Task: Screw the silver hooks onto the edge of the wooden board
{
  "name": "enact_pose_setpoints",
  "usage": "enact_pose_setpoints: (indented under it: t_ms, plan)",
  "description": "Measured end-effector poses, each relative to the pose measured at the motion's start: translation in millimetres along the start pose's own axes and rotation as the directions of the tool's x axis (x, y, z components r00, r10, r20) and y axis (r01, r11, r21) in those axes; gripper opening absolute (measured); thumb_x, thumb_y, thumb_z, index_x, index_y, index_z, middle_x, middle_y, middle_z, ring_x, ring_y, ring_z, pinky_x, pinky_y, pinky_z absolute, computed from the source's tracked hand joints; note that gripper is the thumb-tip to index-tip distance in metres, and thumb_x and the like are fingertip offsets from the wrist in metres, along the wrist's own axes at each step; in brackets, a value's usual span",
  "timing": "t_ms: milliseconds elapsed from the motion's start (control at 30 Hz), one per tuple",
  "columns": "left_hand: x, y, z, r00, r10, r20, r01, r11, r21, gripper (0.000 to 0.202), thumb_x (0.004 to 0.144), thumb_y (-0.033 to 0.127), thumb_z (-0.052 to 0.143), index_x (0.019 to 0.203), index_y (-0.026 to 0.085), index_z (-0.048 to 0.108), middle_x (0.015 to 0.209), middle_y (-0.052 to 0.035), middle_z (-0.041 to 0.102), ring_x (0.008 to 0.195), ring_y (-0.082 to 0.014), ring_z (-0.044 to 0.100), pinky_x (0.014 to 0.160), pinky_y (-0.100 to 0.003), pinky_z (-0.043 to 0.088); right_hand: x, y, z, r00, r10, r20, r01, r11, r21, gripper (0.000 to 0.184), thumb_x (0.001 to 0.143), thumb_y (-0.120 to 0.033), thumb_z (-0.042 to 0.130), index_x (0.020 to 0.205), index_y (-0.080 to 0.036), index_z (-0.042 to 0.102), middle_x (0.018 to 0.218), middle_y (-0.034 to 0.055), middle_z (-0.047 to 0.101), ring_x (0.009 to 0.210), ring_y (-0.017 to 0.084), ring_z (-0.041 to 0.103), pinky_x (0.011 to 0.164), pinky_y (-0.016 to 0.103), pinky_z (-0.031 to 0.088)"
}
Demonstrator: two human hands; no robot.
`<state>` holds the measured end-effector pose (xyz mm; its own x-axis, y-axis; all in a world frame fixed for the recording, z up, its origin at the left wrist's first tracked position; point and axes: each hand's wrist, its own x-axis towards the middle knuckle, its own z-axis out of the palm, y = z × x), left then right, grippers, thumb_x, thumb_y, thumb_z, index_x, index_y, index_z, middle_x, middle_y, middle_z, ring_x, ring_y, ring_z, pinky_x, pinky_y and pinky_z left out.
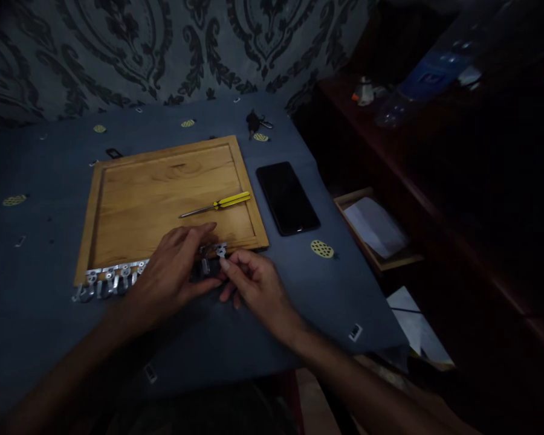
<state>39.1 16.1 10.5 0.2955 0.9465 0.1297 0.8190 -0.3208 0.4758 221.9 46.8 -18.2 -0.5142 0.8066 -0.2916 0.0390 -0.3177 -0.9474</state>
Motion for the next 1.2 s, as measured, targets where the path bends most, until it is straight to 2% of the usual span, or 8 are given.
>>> enact_pose_setpoints:
  t_ms: [200, 367, 633, 933, 1100, 1200]
  plan:
    - [-0.6, 0.7, 0.8, 0.999, 0.038, -0.001, -0.038, 0.999, 0.011, 0.076, 0.082, 0.021, 0.08, 0.142, 0.014, 0.034, 0.124, -0.0122, 0.067, 0.123, -0.0292, 0.056, 0.106, -0.049, 0.043, -0.4, -0.5, 2.1, 1.0, 0.0, 0.011, 0.001, 0.997, -0.073, 0.04, 0.088, -0.055, 0.061, 0.072, -0.019, 0.056, 0.046, -0.0065, 0.053, 0.037, 0.005, 0.046, 0.038, 0.017, 0.036]
    - [-0.9, -1.2, 2.1, 1.0, 0.02, 0.003, -0.02, 1.0, 0.003, 0.075, 0.082, 0.021, 0.08, 0.142, 0.014, 0.035, 0.123, -0.0122, 0.066, 0.119, -0.029, 0.057, 0.105, -0.047, 0.043, 1.5, 0.9, 1.3, 0.999, 0.023, 0.04, -0.021, 0.998, -0.054, 0.039, 0.086, -0.055, 0.064, 0.072, -0.019, 0.054, 0.044, -0.0083, 0.051, 0.035, 0.005, 0.045, 0.035, 0.016, 0.035]
    - [-0.3, 0.5, 4.0, 1.0, -0.02, -0.008, 0.02, 1.0, 0.004, 0.07, 0.086, 0.024, 0.077, 0.142, 0.017, 0.036, 0.124, -0.0116, 0.067, 0.121, -0.0304, 0.057, 0.105, -0.05, 0.042, 4.3, 0.8, 1.5, 0.998, 0.053, 0.041, -0.051, 0.998, -0.04, 0.041, 0.082, -0.057, 0.069, 0.073, -0.02, 0.053, 0.046, -0.0096, 0.049, 0.032, 0.005, 0.044, 0.031, 0.017, 0.034]
    - [0.8, 5.0, 7.0, 0.998, -0.062, -0.014, 0.063, 0.998, 0.032, 0.066, 0.087, 0.024, 0.075, 0.14, 0.016, 0.037, 0.121, -0.0111, 0.069, 0.117, -0.0294, 0.06, 0.103, -0.049, 0.042, 2.1, 0.6, 0.3, 0.998, 0.057, 0.028, -0.055, 0.997, -0.047, 0.035, 0.085, -0.052, 0.066, 0.088, -0.02, 0.053, 0.057, -0.0098, 0.054, 0.033, 0.004, 0.047, 0.03, 0.016, 0.035]
    - [0.9, 8.3, 7.5, 0.997, -0.079, -0.012, 0.079, 0.996, 0.028, 0.062, 0.088, 0.02, 0.071, 0.14, 0.016, 0.037, 0.123, -0.0114, 0.069, 0.117, -0.0292, 0.059, 0.102, -0.049, 0.042, -4.9, 0.2, 0.7, 1.0, 0.002, -0.022, -0.005, 0.992, -0.123, 0.029, 0.089, -0.047, 0.061, 0.096, -0.019, 0.057, 0.063, -0.0065, 0.059, 0.037, 0.005, 0.05, 0.034, 0.018, 0.037]
    - [1.0, 9.6, 7.6, 0.995, -0.101, -0.013, 0.101, 0.995, 0.018, 0.063, 0.089, 0.019, 0.07, 0.142, 0.019, 0.035, 0.125, -0.0104, 0.069, 0.118, -0.0295, 0.059, 0.102, -0.049, 0.042, -9.2, -0.1, -0.2, 0.984, -0.125, -0.126, 0.082, 0.949, -0.305, 0.021, 0.091, -0.04, 0.061, 0.098, -0.02, 0.063, 0.071, -0.001, 0.068, 0.051, 0.01, 0.061, 0.042, 0.02, 0.045]
